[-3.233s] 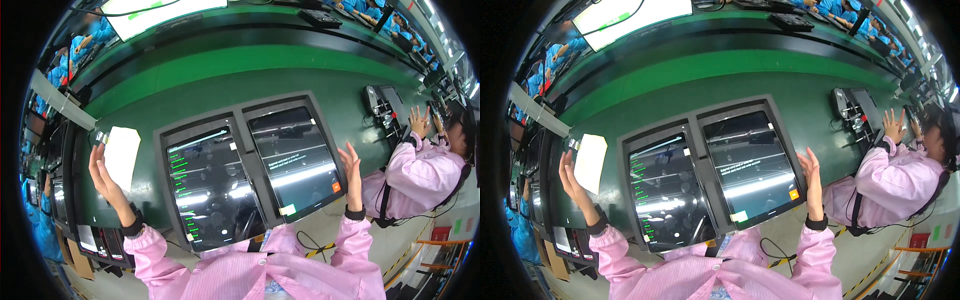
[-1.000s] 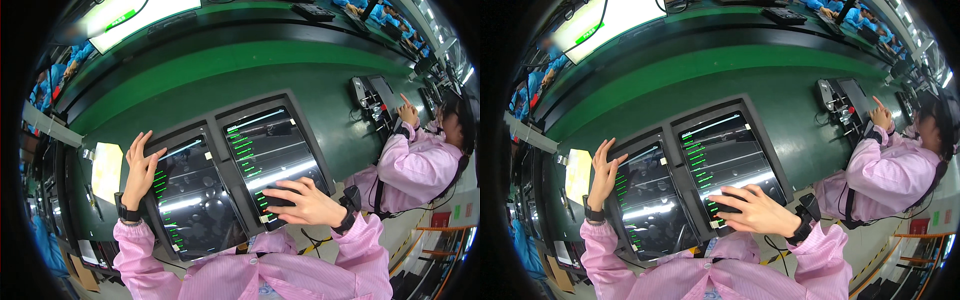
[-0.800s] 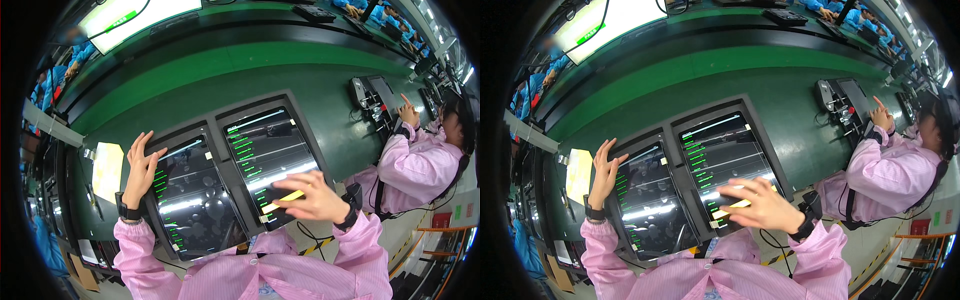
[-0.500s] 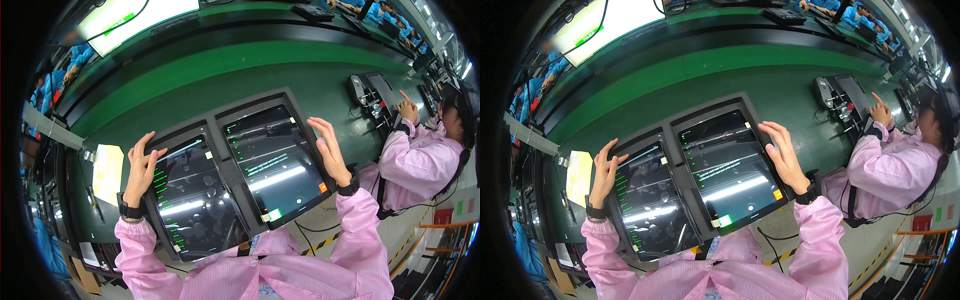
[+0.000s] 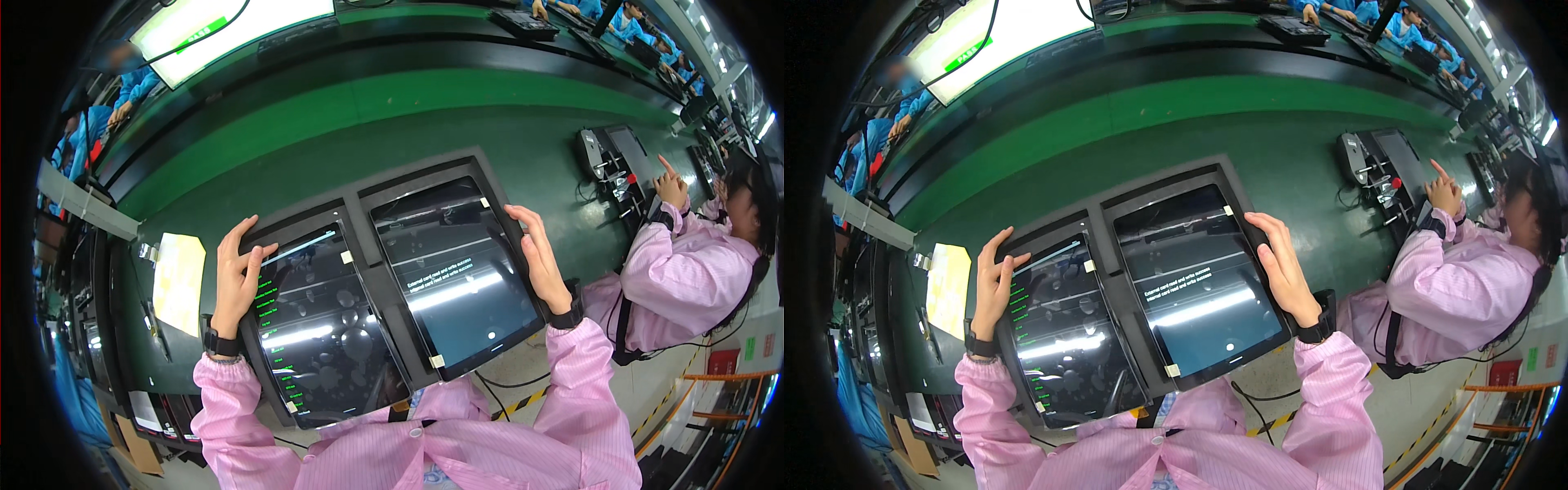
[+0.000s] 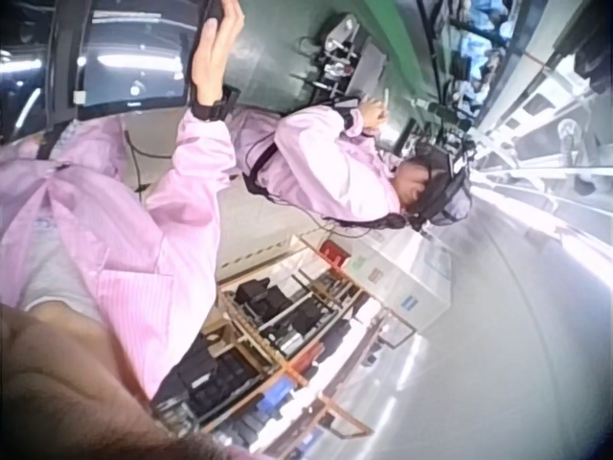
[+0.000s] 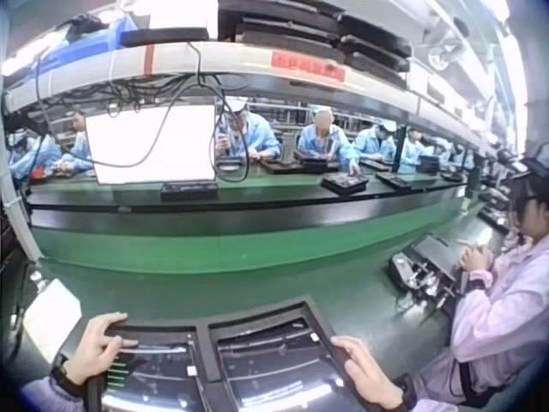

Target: Testing the functionality of tablet-like electronic devices on an assembly line.

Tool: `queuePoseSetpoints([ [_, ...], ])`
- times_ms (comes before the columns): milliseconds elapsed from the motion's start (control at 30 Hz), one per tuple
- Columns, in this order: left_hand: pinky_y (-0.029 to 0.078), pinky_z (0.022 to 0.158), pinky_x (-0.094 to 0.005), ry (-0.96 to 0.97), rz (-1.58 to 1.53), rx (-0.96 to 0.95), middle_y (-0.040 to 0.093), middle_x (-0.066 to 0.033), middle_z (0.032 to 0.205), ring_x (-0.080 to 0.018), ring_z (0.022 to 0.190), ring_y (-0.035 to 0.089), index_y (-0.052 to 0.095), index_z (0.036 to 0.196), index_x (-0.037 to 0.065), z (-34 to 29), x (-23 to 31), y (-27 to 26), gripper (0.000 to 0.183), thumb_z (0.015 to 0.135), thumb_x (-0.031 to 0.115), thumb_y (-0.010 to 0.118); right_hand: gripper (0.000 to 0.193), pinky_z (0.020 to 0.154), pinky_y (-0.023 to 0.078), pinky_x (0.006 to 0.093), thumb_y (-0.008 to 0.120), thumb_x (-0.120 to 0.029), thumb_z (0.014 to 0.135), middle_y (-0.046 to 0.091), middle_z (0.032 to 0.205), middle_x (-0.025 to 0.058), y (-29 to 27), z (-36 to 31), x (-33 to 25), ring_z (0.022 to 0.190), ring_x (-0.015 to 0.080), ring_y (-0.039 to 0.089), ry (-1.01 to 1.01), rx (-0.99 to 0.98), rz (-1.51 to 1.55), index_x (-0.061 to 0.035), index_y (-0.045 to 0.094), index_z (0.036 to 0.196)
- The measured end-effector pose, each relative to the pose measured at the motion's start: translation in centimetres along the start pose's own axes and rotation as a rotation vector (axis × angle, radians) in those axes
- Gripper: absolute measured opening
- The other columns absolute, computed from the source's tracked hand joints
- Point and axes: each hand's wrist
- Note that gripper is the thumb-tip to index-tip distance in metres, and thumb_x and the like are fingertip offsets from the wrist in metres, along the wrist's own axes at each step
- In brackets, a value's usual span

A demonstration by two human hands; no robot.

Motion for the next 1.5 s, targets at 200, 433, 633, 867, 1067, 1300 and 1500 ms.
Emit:
queuePoseSetpoints([
  [200,0.029,0.105,-0.0417,0.014,-0.008,0.014,0.051,-0.0129,0.133,-0.0314,0.126,0.042,0.074,0.098,0.009,0.0,0.0,0.1,0.029,0.095,0.021,0.048,0.043,0.107,0.027,0.0366,0.039,-0.016,0.094,0.045,0.132,0.015,0.3,-0.2,0.1,0.124,0.0275,0.041,0.042,0.056,0.068,-0.0012,0.042,0.134],
  [433,0.029,0.106,-0.0418,0.008,-0.005,0.024,0.05,-0.013,0.134,-0.0317,0.126,0.042,0.074,0.097,0.008,0.1,0.6,0.0,0.03,0.095,0.02,0.047,0.042,0.106,0.029,0.0376,0.041,-0.018,0.095,0.046,0.131,0.0147,0.2,0.0,-0.1,0.119,0.0284,0.042,-0.001,0.054,0.009,-0.0041,0.043,0.135],
  [633,0.029,0.105,-0.0418,0.014,-0.002,0.026,0.05,-0.0137,0.134,-0.0322,0.126,0.042,0.074,0.097,0.007,-0.1,0.3,0.2,0.031,0.095,0.021,0.046,0.039,0.102,0.029,0.0397,0.046,-0.017,0.094,0.045,0.13,0.0114,-0.3,2.5,-1.6,0.117,0.0277,0.04,-0.151,-0.102,-0.281,-0.0109,0.048,0.133],
  [867,0.03,0.105,-0.0402,0.04,0.037,0.025,0.049,-0.0128,0.135,-0.0305,0.126,0.042,0.074,0.099,0.008,-0.2,0.1,0.1,0.033,0.097,0.023,0.044,0.034,0.099,0.032,0.0432,0.051,-0.03,0.094,0.047,0.128,0.0123,5.4,8.2,-2.8,0.119,0.0287,0.041,-0.444,-0.289,-0.465,-0.0098,0.06,0.12],
  [1067,0.031,0.104,-0.0425,0.062,-0.017,0.056,0.051,-0.0128,0.133,-0.0327,0.125,0.043,0.074,0.099,0.011,-0.3,-0.2,0.2,0.028,0.094,0.025,0.05,0.031,0.1,0.032,0.0421,0.053,-0.029,0.093,0.05,0.122,0.0109,6.3,7.7,-4.4,0.121,0.0269,0.039,-0.371,-0.457,-0.404,-0.0043,0.067,0.105],
  [1300,0.03,0.105,-0.041,0.064,0.015,0.047,0.05,-0.0129,0.135,-0.0323,0.125,0.042,0.074,0.099,0.01,-0.3,-0.3,0.2,0.03,0.095,0.021,0.046,0.028,0.096,0.034,0.04,0.052,-0.026,0.094,0.051,0.121,0.0085,4.4,7.2,-4.7,0.115,0.0267,0.044,-0.42,-0.402,-0.375,-0.0053,0.065,0.106],
  [1500,0.031,0.104,-0.0421,0.066,-0.026,0.064,0.051,-0.0137,0.133,-0.0329,0.125,0.043,0.074,0.098,0.011,-0.4,-0.3,0.2,0.028,0.094,0.025,0.05,0.037,0.099,0.032,0.0433,0.048,-0.032,0.096,0.049,0.127,0.0123,8.0,10.1,-3.3,0.121,0.0291,0.039,-0.327,-0.367,-0.513,-0.0071,0.062,0.118],
])
Point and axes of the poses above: each hand's wrist, its own z-axis towards the middle knuckle, its own y-axis out of the palm, x = y × z
